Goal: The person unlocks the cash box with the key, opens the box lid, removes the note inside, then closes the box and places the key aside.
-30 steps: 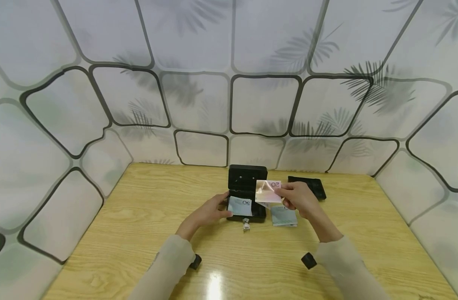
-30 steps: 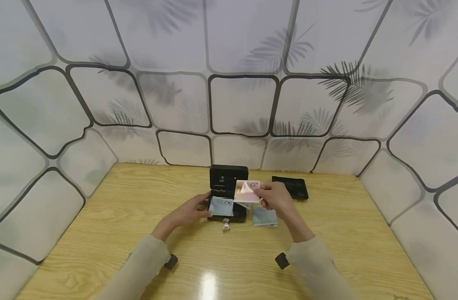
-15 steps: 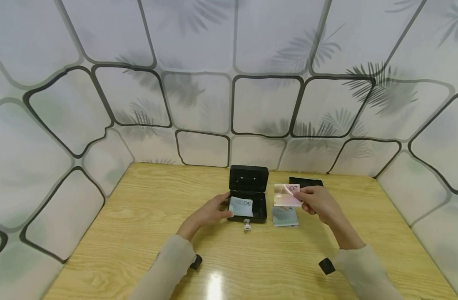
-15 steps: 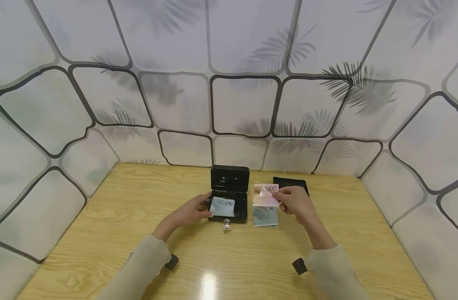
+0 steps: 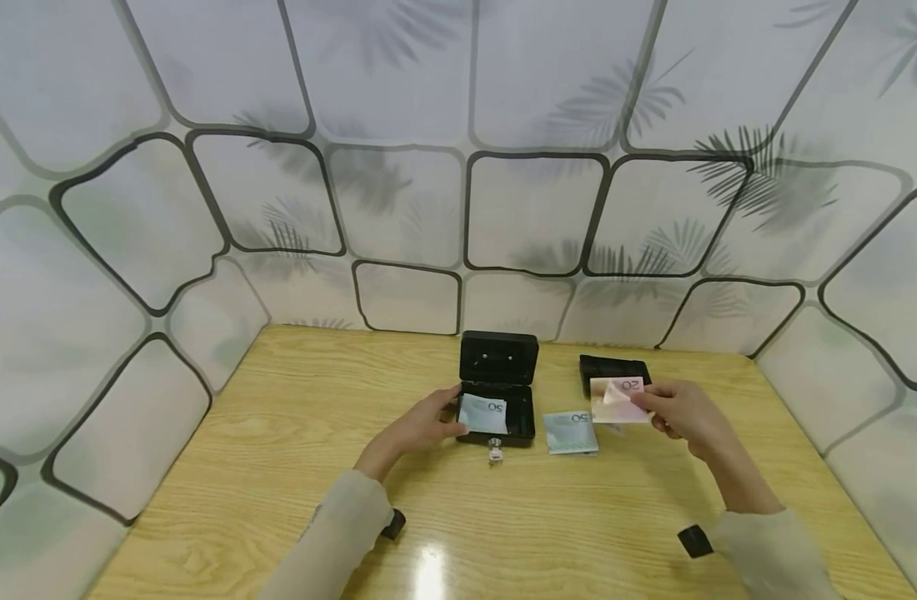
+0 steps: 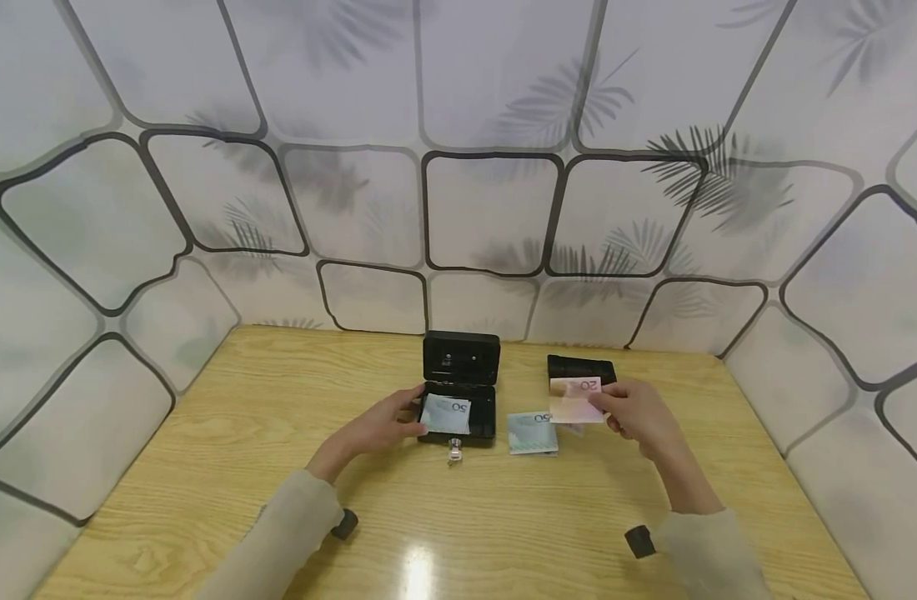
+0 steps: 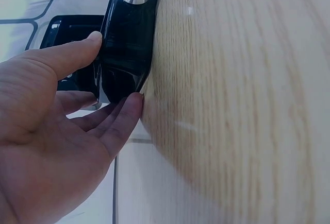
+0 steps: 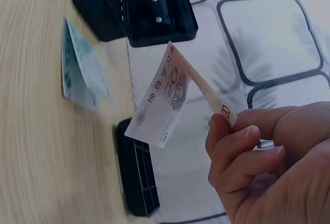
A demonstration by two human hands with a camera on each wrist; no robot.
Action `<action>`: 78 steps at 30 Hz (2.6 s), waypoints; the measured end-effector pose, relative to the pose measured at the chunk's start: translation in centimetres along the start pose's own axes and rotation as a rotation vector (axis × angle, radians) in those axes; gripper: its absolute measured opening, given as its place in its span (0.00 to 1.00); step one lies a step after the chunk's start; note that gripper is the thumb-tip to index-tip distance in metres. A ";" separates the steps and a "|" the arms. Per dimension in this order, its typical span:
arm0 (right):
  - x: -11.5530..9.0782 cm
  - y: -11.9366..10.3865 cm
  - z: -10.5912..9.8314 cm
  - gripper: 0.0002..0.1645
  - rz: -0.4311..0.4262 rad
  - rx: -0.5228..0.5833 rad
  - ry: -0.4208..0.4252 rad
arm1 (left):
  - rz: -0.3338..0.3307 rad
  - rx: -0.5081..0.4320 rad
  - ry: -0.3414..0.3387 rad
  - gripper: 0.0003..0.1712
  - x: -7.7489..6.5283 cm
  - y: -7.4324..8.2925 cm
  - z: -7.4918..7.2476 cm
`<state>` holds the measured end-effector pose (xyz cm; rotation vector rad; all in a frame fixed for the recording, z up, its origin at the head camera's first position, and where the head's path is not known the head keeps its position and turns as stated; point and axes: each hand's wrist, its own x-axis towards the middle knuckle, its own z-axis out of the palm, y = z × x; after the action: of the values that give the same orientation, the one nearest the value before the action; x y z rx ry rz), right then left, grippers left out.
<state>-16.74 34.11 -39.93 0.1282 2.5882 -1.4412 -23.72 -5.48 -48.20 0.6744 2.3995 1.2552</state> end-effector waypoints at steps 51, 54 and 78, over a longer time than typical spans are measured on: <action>1.4 7.1 1.7 0.14 0.113 -0.064 0.077 | -0.019 0.025 -0.001 0.43 -0.2 0.2 0.0; 1.6 7.2 1.8 0.14 0.119 -0.063 0.086 | -0.022 0.024 0.000 0.43 -0.1 0.2 0.0; -0.2 5.3 1.5 0.21 0.056 -0.084 0.124 | -0.022 0.026 0.000 0.43 -0.2 0.2 -0.1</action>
<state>-15.51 35.62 -45.05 0.2855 2.7149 -1.3435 -23.54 -5.53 -48.00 0.6534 2.4209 1.2174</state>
